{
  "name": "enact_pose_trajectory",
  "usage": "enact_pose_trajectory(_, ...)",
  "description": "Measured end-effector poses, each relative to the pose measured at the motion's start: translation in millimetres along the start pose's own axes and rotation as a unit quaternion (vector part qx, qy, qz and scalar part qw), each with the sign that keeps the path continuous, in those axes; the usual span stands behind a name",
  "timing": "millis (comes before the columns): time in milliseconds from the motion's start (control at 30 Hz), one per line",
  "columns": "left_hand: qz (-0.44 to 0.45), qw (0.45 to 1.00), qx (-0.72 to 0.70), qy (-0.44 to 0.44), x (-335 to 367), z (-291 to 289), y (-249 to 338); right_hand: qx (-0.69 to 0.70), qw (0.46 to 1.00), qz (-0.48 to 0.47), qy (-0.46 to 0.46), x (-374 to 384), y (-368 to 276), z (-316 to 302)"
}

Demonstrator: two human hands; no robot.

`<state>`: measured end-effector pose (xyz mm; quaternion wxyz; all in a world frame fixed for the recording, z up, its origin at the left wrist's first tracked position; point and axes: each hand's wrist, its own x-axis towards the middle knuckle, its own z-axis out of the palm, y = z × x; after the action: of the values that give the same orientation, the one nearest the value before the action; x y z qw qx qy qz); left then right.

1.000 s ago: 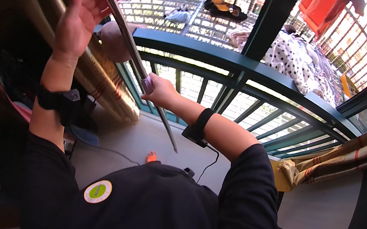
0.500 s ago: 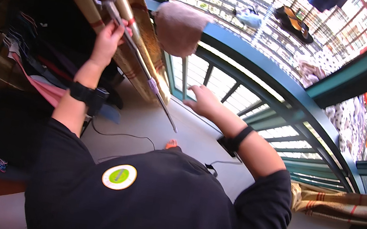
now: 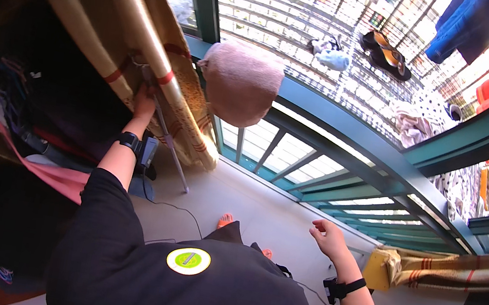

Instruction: The person places a red shirt, a blue shirt, and a white shirt on hangers and uses a reaching pole to hang them on a high rail, then begins preparing a polka-dot garment on another hanger.

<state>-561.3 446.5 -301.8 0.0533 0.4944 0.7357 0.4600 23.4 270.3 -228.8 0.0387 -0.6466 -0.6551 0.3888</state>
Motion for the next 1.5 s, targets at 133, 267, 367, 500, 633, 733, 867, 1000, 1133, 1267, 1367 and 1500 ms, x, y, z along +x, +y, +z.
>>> enact_pose_trajectory(133, -0.035, 0.999, -0.015, -0.018, 14.1, 1.7, -21.2, 0.066, 0.996, 0.046, 0.038, -25.3, 15.7, 6.5)
enact_pose_trajectory(267, -0.013, 1.0, 0.017, -0.01, 33.7, 18.9, -16.7, 0.095, 0.991, 0.077, 0.061, -43.9, 21.7, 11.5)
enact_pose_trajectory(367, 0.032, 0.999, -0.025, -0.019, 33.7, 15.6, -7.9, 0.101, 0.988, 0.096, 0.069, -53.9, 24.4, 11.2)
enact_pose_trajectory(500, 0.014, 0.999, -0.052, 0.009, 17.1, 8.2, 12.2, 0.113, 0.986, 0.096, 0.077, -65.5, 34.5, 9.1)
enact_pose_trajectory(633, -0.028, 0.998, -0.037, 0.04, 3.6, 12.0, -33.8, 0.112, 0.987, 0.081, 0.083, -77.3, 50.8, 4.3)
enact_pose_trajectory(733, -0.109, 0.977, -0.103, 0.154, -16.5, 11.5, -106.2, 0.104, 0.99, 0.036, 0.09, -83.8, 68.2, -6.6)
enact_pose_trajectory(867, -0.184, 0.886, -0.41, 0.114, -97.7, 15.9, 44.6, 0.103, 0.988, 0.012, 0.116, -101.9, 106.9, -17.3)
enact_pose_trajectory(1000, -0.201, 0.892, -0.402, 0.054, -181.5, 34.4, 138.7, 0.088, 0.988, -0.034, 0.126, -144.2, 146.3, -46.1)
enact_pose_trajectory(1133, -0.118, 0.886, -0.443, -0.063, -254.5, 73.4, 303.6, 0.201, 0.966, 0.017, 0.159, -199.8, 212.5, -61.9)
enact_pose_trajectory(1267, 0.014, 0.836, -0.47, -0.283, -316.2, 104.3, 456.2, 0.245, 0.948, 0.072, 0.191, -250.5, 262.7, -74.2)
enact_pose_trajectory(1367, 0.107, 0.782, -0.444, -0.425, -345.8, 130.9, 538.0, 0.299, 0.927, 0.068, 0.217, -269.2, 294.0, -75.0)
enact_pose_trajectory(1500, 0.174, 0.729, -0.402, -0.526, -349.0, 172.3, 636.8, 0.33, 0.906, 0.078, 0.252, -285.2, 309.3, -81.4)
